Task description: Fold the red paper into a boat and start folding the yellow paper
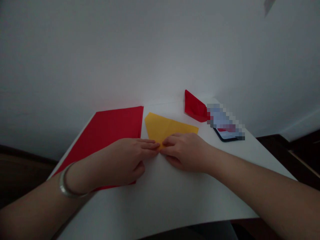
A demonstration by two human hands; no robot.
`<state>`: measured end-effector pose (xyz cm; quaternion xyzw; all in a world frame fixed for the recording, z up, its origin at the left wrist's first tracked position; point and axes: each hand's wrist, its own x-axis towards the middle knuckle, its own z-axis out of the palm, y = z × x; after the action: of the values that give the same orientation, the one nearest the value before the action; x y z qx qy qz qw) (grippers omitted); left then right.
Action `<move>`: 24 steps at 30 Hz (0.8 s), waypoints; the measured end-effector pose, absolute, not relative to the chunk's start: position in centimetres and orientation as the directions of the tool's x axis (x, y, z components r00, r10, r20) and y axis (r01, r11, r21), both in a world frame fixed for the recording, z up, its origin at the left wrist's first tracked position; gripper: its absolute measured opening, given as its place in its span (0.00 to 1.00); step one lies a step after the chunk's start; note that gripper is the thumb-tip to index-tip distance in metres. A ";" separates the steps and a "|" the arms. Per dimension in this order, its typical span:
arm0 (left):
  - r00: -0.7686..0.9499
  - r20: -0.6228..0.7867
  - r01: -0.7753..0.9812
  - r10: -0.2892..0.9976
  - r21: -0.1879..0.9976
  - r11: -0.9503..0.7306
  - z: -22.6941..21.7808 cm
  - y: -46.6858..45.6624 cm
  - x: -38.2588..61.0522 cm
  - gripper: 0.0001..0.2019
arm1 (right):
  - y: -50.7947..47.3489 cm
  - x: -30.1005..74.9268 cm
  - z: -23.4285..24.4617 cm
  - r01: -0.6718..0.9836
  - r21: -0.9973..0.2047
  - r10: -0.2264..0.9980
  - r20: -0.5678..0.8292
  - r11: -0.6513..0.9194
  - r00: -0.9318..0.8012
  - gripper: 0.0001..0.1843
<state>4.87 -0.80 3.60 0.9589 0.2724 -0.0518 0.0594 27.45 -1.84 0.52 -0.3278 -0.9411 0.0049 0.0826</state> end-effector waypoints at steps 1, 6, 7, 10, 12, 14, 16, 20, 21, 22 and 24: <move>0.847 -0.144 0.526 0.512 0.089 -0.846 3.7 -0.8 4.9 0.22 | -1.8 27.4 0.6 0.619 -0.062 0.621 0.143 0.783 -0.771 0.15; 0.858 -0.176 0.503 0.482 0.097 -0.859 4.1 -0.6 4.8 0.21 | -1.8 27.3 0.9 0.615 -0.069 0.618 0.142 0.786 -0.773 0.14; 0.859 -0.170 0.502 0.484 0.090 -0.860 4.1 -0.6 4.7 0.21 | -1.8 27.3 1.0 0.617 -0.070 0.620 0.143 0.784 -0.771 0.14; 0.860 -0.152 0.502 0.488 0.074 -0.862 4.0 -0.7 4.8 0.20 | -1.9 27.2 1.4 0.646 -0.058 0.648 0.118 0.761 -0.753 0.13; 0.863 -0.147 0.497 0.483 0.077 -0.865 4.1 -0.8 4.9 0.17 | -2.0 27.2 1.6 0.674 -0.040 0.674 0.099 0.738 -0.732 0.13; 0.870 -0.131 0.488 0.476 0.088 -0.868 4.2 -0.8 5.0 0.15 | -2.1 27.4 1.8 0.692 -0.019 0.690 0.089 0.722 -0.718 0.13; 0.875 -0.107 0.483 0.473 0.095 -0.871 4.3 -0.9 5.1 0.13 | -2.2 27.7 1.9 0.699 0.000 0.696 0.088 0.716 -0.713 0.12; 0.876 -0.074 0.482 0.477 0.087 -0.872 4.0 -1.0 5.1 0.12 | -2.2 27.8 2.0 0.698 0.027 0.695 0.074 0.715 -0.715 0.12; 0.875 -0.069 0.484 0.480 0.082 -0.871 3.9 -1.0 5.1 0.13 | -2.2 27.8 2.1 0.697 0.031 0.694 0.068 0.717 -0.717 0.12; 0.873 -0.063 0.487 0.483 0.076 -0.870 3.8 -1.0 5.0 0.13 | -2.2 27.7 2.1 0.695 0.035 0.692 0.066 0.718 -0.719 0.12; 0.871 -0.057 0.491 0.488 0.063 -0.869 3.6 -1.0 4.9 0.13 | -2.2 27.5 2.1 0.696 0.042 0.692 0.071 0.717 -0.718 0.12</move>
<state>4.95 -1.04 3.59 0.9665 0.2532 -0.0197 0.0380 27.54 -2.22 2.13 -0.3747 -0.9262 -0.0327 0.0250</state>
